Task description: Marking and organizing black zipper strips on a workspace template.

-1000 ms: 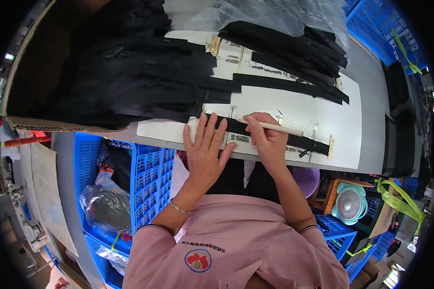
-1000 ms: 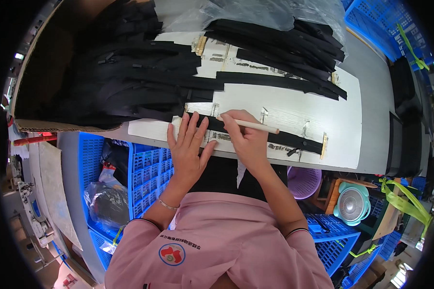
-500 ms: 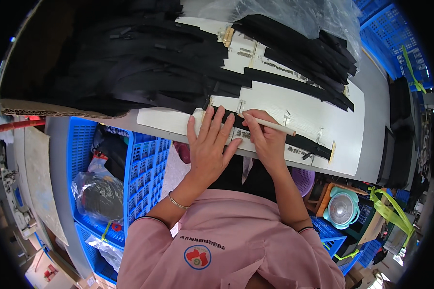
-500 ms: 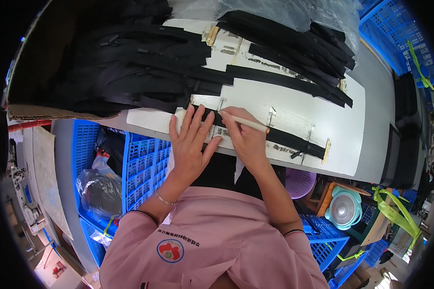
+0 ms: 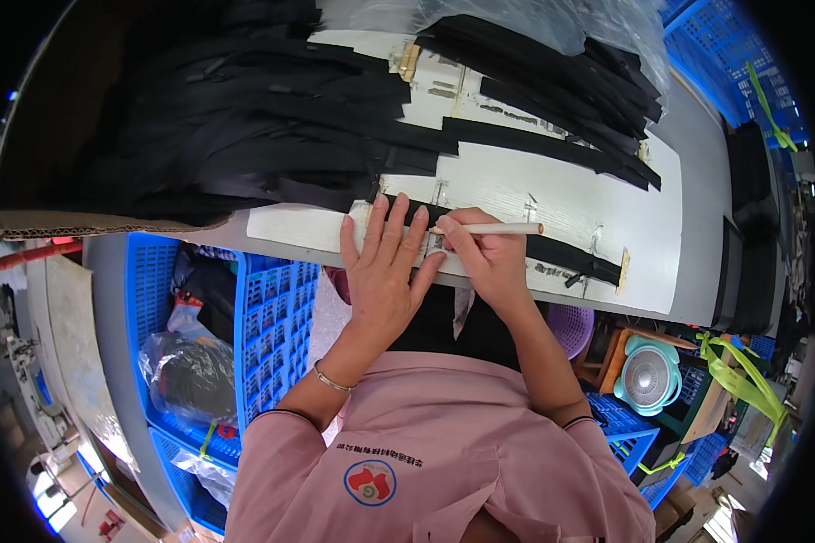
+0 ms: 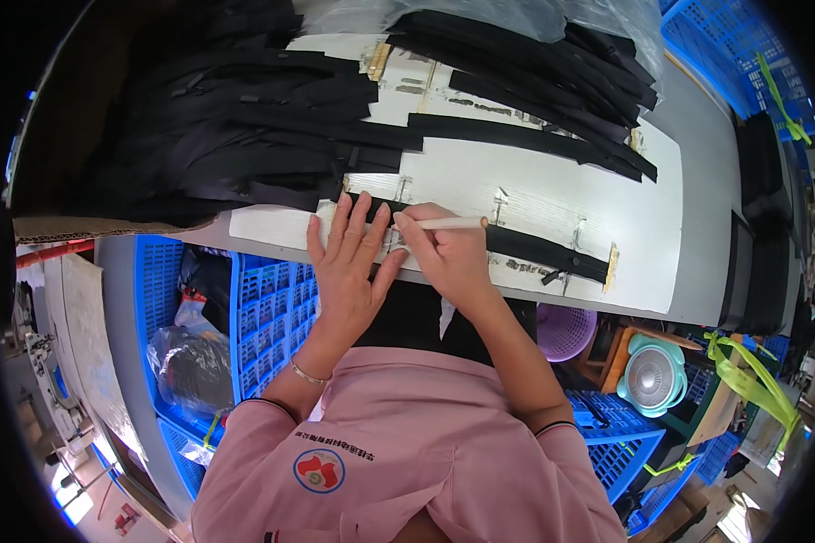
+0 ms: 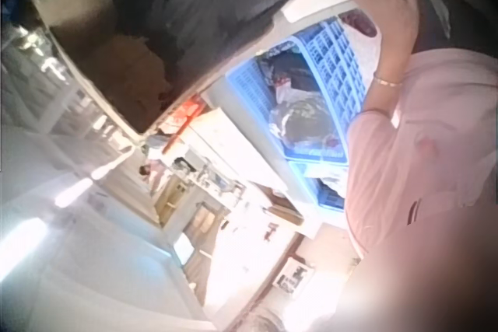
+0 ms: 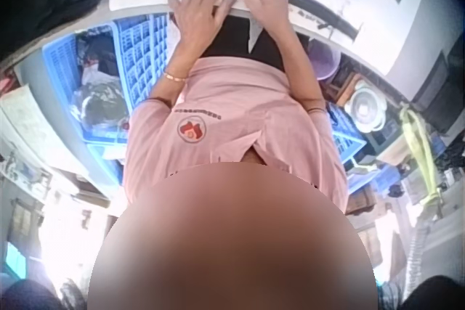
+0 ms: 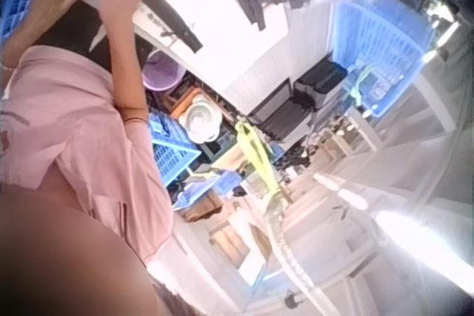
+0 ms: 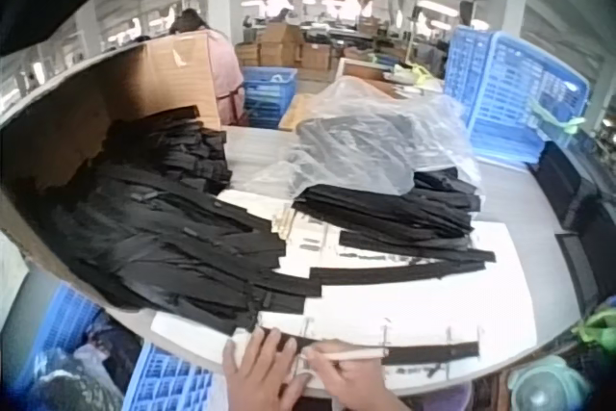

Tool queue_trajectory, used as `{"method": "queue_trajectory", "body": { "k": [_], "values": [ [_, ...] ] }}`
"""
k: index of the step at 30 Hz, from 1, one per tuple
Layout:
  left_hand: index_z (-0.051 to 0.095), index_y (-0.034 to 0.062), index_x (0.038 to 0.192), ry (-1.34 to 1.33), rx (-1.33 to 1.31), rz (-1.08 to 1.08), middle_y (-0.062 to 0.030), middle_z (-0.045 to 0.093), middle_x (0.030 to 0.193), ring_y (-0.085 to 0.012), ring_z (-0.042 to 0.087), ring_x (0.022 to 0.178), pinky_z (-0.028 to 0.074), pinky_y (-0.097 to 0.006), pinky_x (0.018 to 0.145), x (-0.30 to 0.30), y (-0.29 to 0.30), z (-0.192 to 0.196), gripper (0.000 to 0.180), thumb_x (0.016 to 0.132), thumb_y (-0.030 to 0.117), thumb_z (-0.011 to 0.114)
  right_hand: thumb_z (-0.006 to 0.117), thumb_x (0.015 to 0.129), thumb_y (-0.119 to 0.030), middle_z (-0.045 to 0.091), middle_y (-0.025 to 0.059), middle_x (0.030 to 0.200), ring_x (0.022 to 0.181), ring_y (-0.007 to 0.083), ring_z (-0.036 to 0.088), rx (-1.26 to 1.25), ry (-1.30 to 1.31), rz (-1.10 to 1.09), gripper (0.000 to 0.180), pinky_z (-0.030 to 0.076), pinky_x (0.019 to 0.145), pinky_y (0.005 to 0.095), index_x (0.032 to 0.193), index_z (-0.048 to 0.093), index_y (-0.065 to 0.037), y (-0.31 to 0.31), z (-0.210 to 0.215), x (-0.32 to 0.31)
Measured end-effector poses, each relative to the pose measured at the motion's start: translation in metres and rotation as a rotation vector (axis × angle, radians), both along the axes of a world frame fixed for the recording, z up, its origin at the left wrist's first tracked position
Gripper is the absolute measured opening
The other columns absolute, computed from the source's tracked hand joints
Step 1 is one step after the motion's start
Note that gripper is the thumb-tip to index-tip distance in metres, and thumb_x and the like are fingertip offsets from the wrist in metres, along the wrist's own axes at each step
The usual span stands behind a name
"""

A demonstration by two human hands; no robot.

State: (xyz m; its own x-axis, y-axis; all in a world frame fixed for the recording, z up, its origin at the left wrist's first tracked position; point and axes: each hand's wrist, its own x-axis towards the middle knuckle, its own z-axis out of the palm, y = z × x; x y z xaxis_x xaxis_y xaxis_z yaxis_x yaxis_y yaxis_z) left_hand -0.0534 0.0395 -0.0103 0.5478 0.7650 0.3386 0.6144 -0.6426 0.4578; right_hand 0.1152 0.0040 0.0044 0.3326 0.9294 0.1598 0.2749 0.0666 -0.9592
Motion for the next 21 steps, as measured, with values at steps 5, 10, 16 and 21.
{"method": "queue_trajectory", "body": {
  "k": [5, 10, 16, 21],
  "values": [
    [0.062, 0.0097, 0.146, 0.034, 0.031, 0.019, -0.0142, 0.052, 0.158, -0.0337, 0.041, 0.152, 0.016, -0.061, 0.123, 0.000, 0.000, 0.000, 0.058, 0.094, 0.031, 0.076, 0.070, 0.100, -0.013, 0.066, 0.0054, 0.071, 0.057, 0.0089, 0.053, -0.010, -0.032, 0.048, 0.017, 0.041, 0.053, 0.0279, 0.091, 0.072, 0.002, -0.001, 0.001, 0.001],
    [0.061, 0.0106, 0.147, 0.035, 0.000, 0.017, -0.0132, 0.050, 0.161, -0.0342, 0.038, 0.154, 0.013, -0.056, 0.126, -0.002, 0.000, 0.000, 0.055, 0.096, 0.026, 0.074, 0.063, 0.103, -0.011, 0.067, 0.0025, 0.077, 0.066, 0.0049, 0.055, 0.023, -0.011, -0.127, 0.017, 0.040, 0.057, 0.0212, 0.099, 0.075, 0.002, -0.032, 0.020, 0.019],
    [0.061, 0.0090, 0.147, 0.039, 0.023, -0.005, -0.0147, 0.051, 0.159, -0.0361, 0.038, 0.153, 0.013, -0.058, 0.125, -0.001, 0.000, 0.001, 0.055, 0.096, 0.026, 0.075, 0.065, 0.104, -0.015, 0.064, -0.0003, 0.074, 0.059, 0.0020, 0.047, -0.086, -0.035, -0.436, 0.019, 0.034, 0.052, 0.0201, 0.100, 0.075, 0.001, -0.060, 0.012, 0.058],
    [0.059, 0.0083, 0.148, 0.073, 0.000, -0.018, -0.0158, 0.048, 0.161, -0.0375, 0.036, 0.154, 0.012, -0.061, 0.125, -0.001, 0.001, 0.004, 0.059, 0.095, 0.028, 0.076, 0.065, 0.104, -0.014, 0.064, -0.0002, 0.072, 0.059, 0.0026, 0.048, -0.039, -0.031, -0.426, 0.019, 0.036, 0.053, 0.0205, 0.099, 0.075, 0.001, -0.058, 0.010, 0.058]
  ]
}}
